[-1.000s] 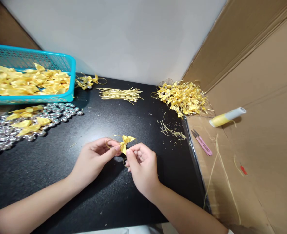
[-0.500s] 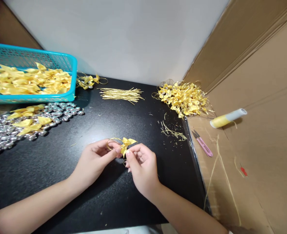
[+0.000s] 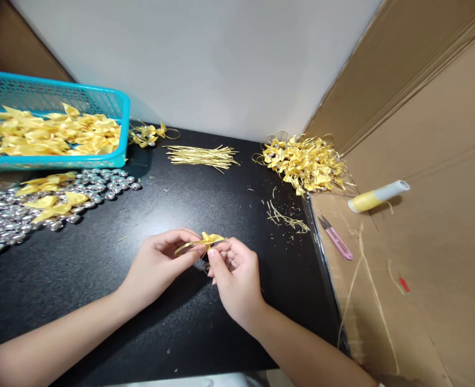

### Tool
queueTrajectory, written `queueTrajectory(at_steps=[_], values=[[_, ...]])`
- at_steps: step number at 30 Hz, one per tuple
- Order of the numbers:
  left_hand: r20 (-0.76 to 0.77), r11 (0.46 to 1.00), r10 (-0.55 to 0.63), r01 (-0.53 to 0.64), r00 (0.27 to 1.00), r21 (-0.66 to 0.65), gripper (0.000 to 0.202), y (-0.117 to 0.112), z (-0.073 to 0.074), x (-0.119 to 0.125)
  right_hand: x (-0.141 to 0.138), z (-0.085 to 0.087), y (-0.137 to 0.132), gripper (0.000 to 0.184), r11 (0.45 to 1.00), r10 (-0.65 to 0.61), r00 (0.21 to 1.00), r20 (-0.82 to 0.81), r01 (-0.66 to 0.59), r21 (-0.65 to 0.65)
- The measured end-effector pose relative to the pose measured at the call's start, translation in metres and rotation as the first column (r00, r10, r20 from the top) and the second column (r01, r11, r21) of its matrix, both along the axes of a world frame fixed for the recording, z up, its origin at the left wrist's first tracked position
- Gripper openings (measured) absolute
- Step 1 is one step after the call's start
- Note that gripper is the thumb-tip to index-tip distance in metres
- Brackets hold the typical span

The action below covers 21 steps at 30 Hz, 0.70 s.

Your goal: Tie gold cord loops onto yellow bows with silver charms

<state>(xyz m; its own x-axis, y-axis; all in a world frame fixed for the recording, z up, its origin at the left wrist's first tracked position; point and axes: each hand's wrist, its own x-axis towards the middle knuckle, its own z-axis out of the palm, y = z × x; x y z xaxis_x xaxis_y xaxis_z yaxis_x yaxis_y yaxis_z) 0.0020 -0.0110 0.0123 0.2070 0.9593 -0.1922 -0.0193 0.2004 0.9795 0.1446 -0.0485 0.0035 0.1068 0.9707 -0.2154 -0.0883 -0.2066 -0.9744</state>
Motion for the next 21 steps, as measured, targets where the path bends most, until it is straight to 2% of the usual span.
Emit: queueTrajectory(at_steps=[9, 14, 16, 18, 21], values=[[0.073, 0.992, -0.051, 0.059, 0.996, -0.11, 0.016, 0.0057, 0.0028, -0.0017, -0.0007, 0.0034, 0.0, 0.027, 1.0, -0.003, 1.0, -0.007, 0.003, 0.023], [0.075, 0.991, -0.082, 0.089, 0.994, -0.096, 0.014, 0.0069, 0.0028, -0.002, 0.001, 0.0012, -0.0005, 0.028, 1.0, -0.012, 1.0, -0.005, 0.012, -0.005], [0.033, 0.995, -0.098, 0.098, 0.995, -0.026, 0.014, 0.0056, 0.001, -0.0036, 0.0013, 0.0005, -0.0002, 0.029, 1.0, -0.019, 1.0, -0.01, 0.019, -0.011], [-0.065, 0.989, -0.087, 0.094, 0.994, 0.116, 0.011, 0.0039, -0.0002, -0.0056, 0.0013, 0.0002, 0.0001, 0.03, 1.0, -0.026, 1.0, -0.012, 0.026, -0.016], [-0.248, 0.914, 0.003, 0.098, 0.969, 0.393, 0.004, 0.0022, 0.0006, -0.0081, 0.0012, -0.0001, 0.0006, 0.03, 0.999, -0.02, 1.0, -0.007, 0.02, -0.027]])
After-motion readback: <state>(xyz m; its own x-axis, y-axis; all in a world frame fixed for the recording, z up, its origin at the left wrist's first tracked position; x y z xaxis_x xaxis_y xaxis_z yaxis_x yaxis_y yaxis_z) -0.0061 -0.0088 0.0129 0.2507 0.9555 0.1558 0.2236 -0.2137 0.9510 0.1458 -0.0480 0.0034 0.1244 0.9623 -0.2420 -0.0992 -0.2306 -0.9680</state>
